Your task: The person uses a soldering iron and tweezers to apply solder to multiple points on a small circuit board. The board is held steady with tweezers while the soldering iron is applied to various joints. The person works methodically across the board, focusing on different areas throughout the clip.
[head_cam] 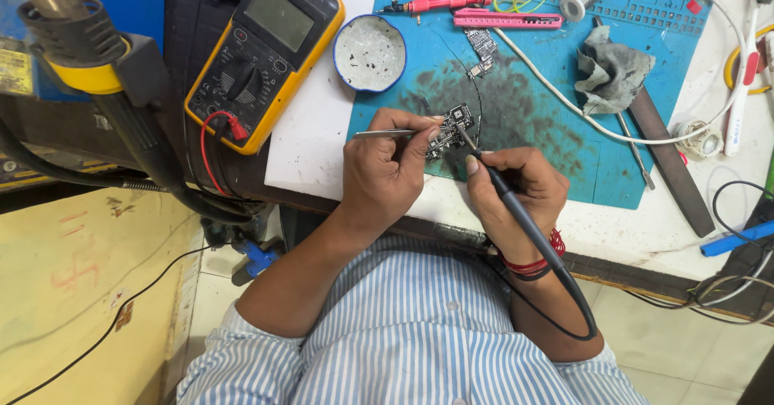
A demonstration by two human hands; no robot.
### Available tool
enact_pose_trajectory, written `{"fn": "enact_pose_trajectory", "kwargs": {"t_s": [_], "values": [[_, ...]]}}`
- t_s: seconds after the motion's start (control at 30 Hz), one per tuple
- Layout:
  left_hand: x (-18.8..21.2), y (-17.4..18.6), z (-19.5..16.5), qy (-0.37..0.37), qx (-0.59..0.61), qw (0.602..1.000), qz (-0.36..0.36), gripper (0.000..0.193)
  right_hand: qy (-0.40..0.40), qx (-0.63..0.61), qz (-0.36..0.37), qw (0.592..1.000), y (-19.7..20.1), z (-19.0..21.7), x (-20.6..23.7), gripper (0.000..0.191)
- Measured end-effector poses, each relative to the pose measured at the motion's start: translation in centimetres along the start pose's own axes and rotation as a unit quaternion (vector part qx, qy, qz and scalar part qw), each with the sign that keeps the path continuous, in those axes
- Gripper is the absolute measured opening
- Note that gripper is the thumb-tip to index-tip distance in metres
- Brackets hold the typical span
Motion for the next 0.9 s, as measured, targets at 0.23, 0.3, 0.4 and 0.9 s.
{"fn": "enact_pose_trajectory", "kwargs": {"t_s": [0.23, 0.3, 0.4, 0.9], "values": [[0.0, 0.0, 0.0, 0.0, 0.007, 1.0, 0.003, 0.008, 0.003, 0.011, 0.002, 1.0, -0.1, 0.0, 0.0, 0.015], [0.0, 0.0, 0.0, 0.002, 0.003, 1.0, 0.002, 0.009, 0.007, 0.009, -0.002, 1.0, 0.0, 0.0, 0.0, 0.014], [0.0, 0.0, -0.1, -0.002, -0.003, 1.0, 0.001, 0.008, -0.012, -0.022, -0.015, 1.0, 0.1, -0.3, 0.2, 0.015], [0.0, 0.1, -0.4, -0.018, -0.001, 1.0, 0.001, 0.01, 0.074, 0.113, 0.01, 0.991, -0.3, 2.5, -0.7, 0.011]]}}
Point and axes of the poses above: each hand's wrist, its own x-axis away from the middle knuckle, its own y-axis out of the back of the hand, z = x × y, the point moved 6 cm from there along -x, towards the middle knuckle, and after that the axes turned 10 degrees about -x, right-handed, at the moved point
